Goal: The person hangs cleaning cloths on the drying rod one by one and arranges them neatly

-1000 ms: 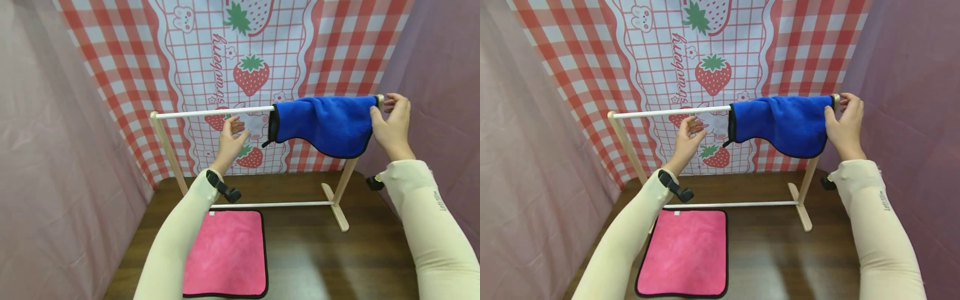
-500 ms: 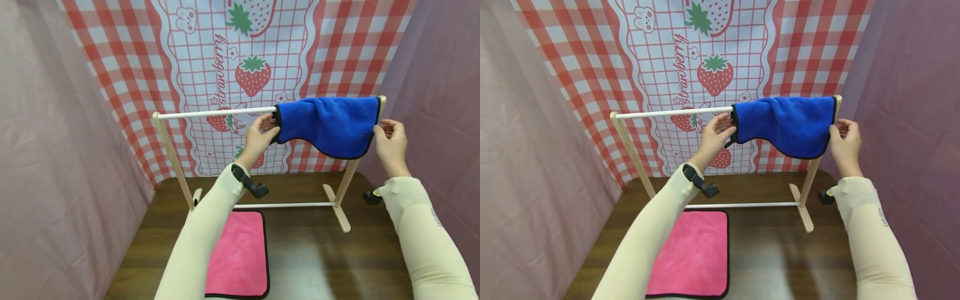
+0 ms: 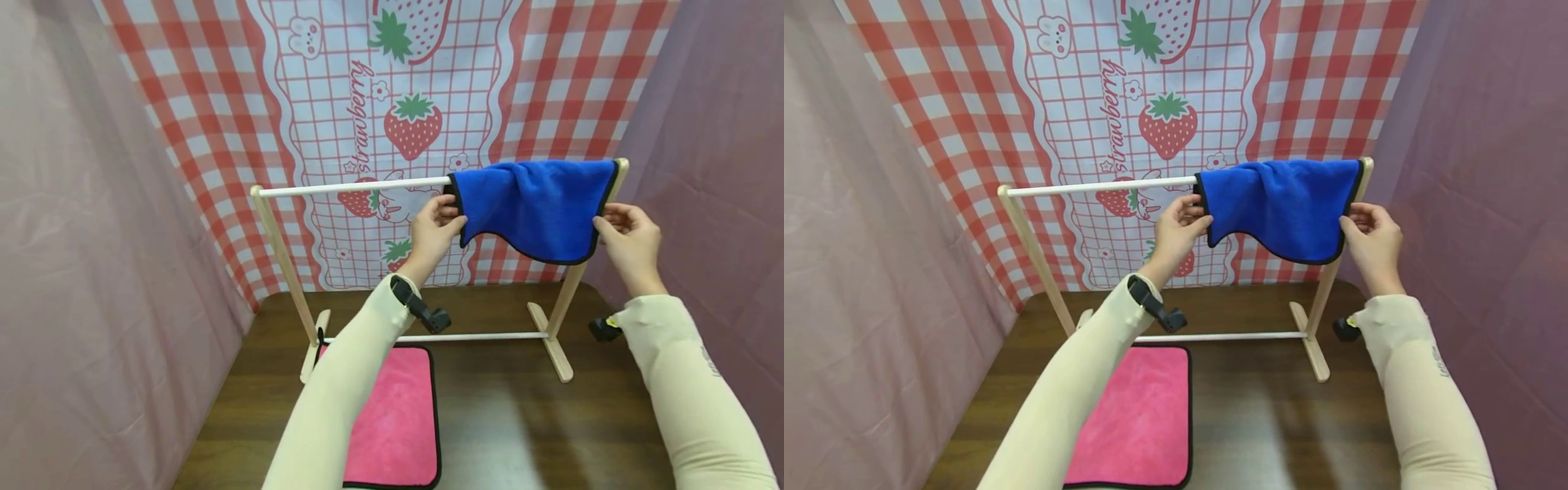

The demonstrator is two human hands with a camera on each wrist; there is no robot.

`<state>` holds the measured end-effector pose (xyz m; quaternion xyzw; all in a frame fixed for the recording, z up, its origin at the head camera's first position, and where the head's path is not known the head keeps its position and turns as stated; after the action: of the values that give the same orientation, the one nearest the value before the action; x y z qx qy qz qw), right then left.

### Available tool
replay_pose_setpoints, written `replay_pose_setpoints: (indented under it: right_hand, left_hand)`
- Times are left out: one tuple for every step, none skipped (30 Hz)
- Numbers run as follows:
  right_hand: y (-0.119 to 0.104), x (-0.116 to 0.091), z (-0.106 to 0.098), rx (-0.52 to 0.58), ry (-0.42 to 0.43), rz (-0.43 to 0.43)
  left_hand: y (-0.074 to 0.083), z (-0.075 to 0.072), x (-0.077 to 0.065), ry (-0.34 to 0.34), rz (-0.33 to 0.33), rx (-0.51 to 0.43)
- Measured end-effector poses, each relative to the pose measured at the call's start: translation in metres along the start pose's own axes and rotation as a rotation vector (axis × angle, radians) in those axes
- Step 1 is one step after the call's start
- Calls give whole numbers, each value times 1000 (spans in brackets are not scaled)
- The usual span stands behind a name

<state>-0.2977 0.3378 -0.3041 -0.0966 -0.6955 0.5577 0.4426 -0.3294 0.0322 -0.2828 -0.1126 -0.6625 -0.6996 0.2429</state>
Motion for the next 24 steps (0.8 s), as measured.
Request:
replay_pose_setpoints:
  right_hand:
    - [-1, 0, 0, 17, -12, 18]
    - [-2, 0, 1, 19, -17, 23]
    - [-3, 1, 1, 21, -20, 29]
    - [-5, 1, 1, 17, -22, 28]
    - [-6, 1, 0, 15, -22, 27]
    - [-8, 2, 0, 13, -22, 24]
    - [-9, 3, 0, 12, -20, 16]
    - [-11, 4, -1, 12, -19, 10]
    - [-13, 6, -1, 15, -16, 2]
    - [-15, 8, -1, 9, -12, -11]
    - [-17, 10, -2, 13, -11, -16]
    - [-19, 13, -2, 11, -7, -24]
    - [-21, 15, -2, 14, -3, -29]
    - [-23, 18, -2, 18, -1, -30]
    - [-25, 20, -2, 10, 5, -36]
    - [-27, 23, -2, 0, 8, -38]
    - [-29, 25, -2, -1, 9, -34]
    - [-30, 28, -2, -8, 13, -35]
    - [-32, 30, -3, -5, 15, -28]
    - [-33, 32, -3, 4, 14, -13]
    - [-34, 34, -3, 26, 13, 9]
    - [-34, 36, -4, 69, 10, 42]
    - [-34, 37, -5, 112, 10, 75]
    - [-34, 38, -6, 158, 10, 112]
  left_hand:
    - [0, 0, 0, 1, -9, -13]
    - [0, -1, 1, 0, -19, -32]
    - [0, -1, 1, -3, -31, -48]
    - [0, -2, 1, -6, -39, -57]
    - [1, -3, 1, -10, -49, -65]
    - [1, -4, 1, -14, -60, -74]
    - [2, -5, 1, -19, -72, -91]
    - [2, -6, 1, -23, -84, -107]
    - [3, -7, 2, -23, -91, -108]
    - [3, -9, 2, -25, -97, -111]
    - [3, -11, 3, -24, -101, -110]
    - [3, -12, 3, -21, -105, -109]
    - [3, -14, 4, -18, -109, -106]
    - [2, -15, 5, -14, -111, -100]
    - [2, -17, 6, -11, -113, -93]
    - [2, -19, 6, -9, -118, -92]
    - [1, -20, 7, -5, -120, -88]
    - [1, -22, 8, 0, -123, -87]
    - [1, -23, 9, 4, -122, -87]
    - [1, -25, 10, 9, -121, -90]
    - [1, -27, 11, 14, -120, -91]
    - [1, -28, 12, 20, -117, -95]
    - [1, -30, 13, 24, -114, -104]
    - [1, -31, 14, 27, -114, -109]
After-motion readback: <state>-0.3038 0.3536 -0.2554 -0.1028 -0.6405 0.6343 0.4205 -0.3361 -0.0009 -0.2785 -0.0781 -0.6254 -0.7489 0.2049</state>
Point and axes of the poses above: each hand's wrist, its own x-axis towards the middle knuckle, its own z-axis out of the palm, y = z × x, the point moved 1 cm from there along x, towards the middle knuckle, and after that the axes turned 12 degrees about y, right-handed, at the moved point
